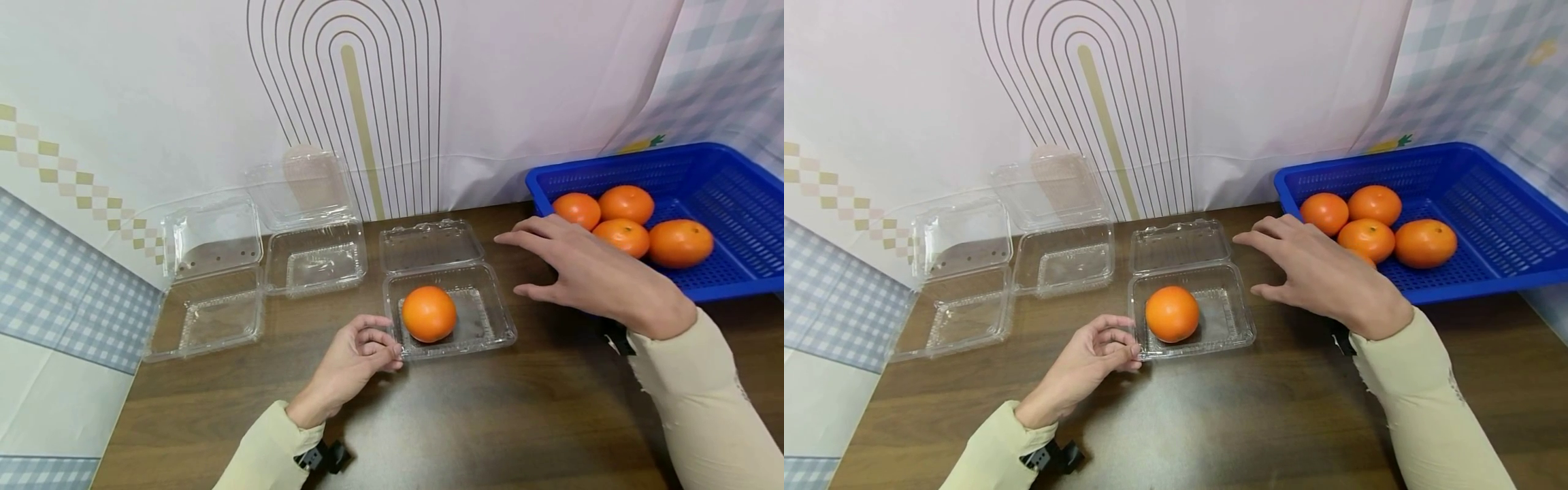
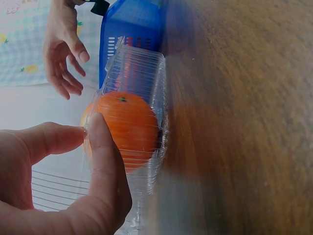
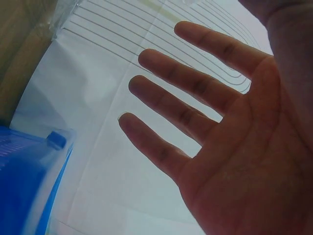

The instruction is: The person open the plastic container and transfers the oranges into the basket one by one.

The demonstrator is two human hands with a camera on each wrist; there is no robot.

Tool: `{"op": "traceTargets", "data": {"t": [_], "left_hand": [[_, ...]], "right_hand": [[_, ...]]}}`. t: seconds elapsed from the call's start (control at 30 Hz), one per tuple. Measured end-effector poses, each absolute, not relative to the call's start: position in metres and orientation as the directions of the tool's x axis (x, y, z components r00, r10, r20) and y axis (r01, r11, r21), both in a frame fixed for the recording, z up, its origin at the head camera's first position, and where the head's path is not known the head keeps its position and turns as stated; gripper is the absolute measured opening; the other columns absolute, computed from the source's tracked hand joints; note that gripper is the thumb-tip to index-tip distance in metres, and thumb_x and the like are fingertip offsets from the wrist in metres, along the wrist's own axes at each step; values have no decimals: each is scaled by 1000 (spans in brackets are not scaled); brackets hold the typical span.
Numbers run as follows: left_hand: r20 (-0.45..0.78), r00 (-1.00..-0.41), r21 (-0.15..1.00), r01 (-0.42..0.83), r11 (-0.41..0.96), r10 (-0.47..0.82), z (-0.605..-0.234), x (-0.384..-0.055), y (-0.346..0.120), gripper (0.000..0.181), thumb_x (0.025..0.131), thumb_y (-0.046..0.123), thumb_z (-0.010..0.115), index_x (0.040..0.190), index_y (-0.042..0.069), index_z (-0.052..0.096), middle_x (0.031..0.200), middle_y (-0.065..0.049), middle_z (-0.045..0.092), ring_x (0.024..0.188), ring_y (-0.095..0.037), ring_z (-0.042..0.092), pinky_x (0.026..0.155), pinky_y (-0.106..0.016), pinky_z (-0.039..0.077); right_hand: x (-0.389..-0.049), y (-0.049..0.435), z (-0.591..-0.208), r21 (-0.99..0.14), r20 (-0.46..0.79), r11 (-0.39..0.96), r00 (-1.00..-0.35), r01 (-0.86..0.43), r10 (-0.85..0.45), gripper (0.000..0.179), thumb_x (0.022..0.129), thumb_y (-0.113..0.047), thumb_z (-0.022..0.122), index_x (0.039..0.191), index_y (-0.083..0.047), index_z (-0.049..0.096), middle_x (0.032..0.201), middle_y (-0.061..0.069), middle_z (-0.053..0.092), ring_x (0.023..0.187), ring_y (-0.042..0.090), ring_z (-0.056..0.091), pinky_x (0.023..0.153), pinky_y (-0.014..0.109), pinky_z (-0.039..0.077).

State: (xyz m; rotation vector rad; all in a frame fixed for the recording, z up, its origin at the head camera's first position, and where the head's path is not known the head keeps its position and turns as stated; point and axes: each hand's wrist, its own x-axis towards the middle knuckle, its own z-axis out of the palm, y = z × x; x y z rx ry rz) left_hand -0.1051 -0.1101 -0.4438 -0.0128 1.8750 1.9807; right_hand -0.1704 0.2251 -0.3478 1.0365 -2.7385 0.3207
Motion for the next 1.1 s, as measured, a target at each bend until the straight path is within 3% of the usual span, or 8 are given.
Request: {"op": "traceTargets", "data": {"t": [1.1], "left_hand": [[-297,-912,950,-313,-11,283,-443,-105,-110,49,90,-11,62,135,-10,42,96,-8,62,76,-13,69,81,-31,67]], "right_hand": [[-168,211,-352,-135,203,732,-742,-667,-639,63,81,-33,87,136,-15,62,129,2,62,118,22,56,103,44,53]]}}
